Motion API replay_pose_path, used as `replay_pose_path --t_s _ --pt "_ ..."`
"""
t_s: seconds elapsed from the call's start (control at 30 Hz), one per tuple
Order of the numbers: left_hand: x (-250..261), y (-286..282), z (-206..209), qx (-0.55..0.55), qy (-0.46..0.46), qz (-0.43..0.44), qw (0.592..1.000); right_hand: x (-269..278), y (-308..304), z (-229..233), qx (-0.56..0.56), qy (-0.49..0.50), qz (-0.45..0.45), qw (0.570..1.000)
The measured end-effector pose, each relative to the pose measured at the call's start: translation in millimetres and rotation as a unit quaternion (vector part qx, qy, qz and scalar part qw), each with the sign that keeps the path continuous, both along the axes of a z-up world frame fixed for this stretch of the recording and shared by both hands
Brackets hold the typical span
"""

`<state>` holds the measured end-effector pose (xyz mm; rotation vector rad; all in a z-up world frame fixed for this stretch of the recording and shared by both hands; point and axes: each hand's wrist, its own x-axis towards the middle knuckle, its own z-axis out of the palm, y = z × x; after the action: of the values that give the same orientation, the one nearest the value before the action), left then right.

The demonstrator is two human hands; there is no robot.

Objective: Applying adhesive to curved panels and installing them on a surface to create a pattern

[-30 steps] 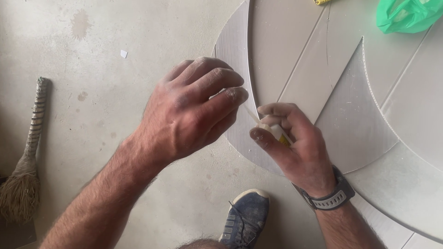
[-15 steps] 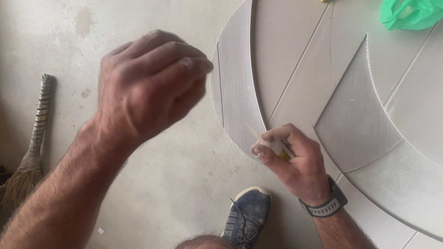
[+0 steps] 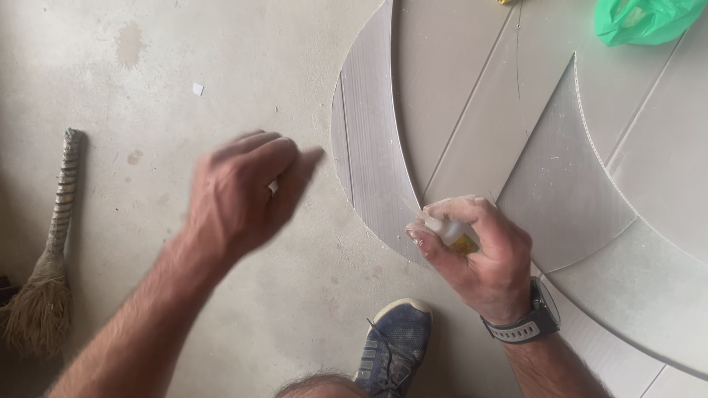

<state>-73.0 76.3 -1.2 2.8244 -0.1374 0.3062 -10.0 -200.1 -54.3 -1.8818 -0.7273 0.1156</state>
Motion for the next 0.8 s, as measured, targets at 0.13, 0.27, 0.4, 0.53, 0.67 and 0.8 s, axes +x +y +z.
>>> replay_pose_path --t_s 0.13,0.27,0.4,0.53,0.67,0.8 --pt "9 -35 30 -0.294 0.037 -0.057 0.953 -1 2 -1 0.016 -0.020 0.006 1.000" --pt "13 -48 38 -0.295 0.025 -0.094 0.950 1 3 4 0.015 -0.021 0.024 0.999" --pt "20 -52 39 -0.190 -0.039 -0.150 0.969 1 -1 2 -0.011 -0.028 0.018 0.999" --pt "23 -53 43 -0.084 -0.090 -0.170 0.978 0 -1 3 -0.014 -0.022 0.015 1.000" --pt "25 -52 46 -0.009 -0.099 -0.178 0.979 0 0 2 -0.009 -0.022 0.017 1.000" --pt "26 -50 43 0.029 -0.101 -0.187 0.977 -1 2 3 -0.006 -0.001 0.013 1.000"
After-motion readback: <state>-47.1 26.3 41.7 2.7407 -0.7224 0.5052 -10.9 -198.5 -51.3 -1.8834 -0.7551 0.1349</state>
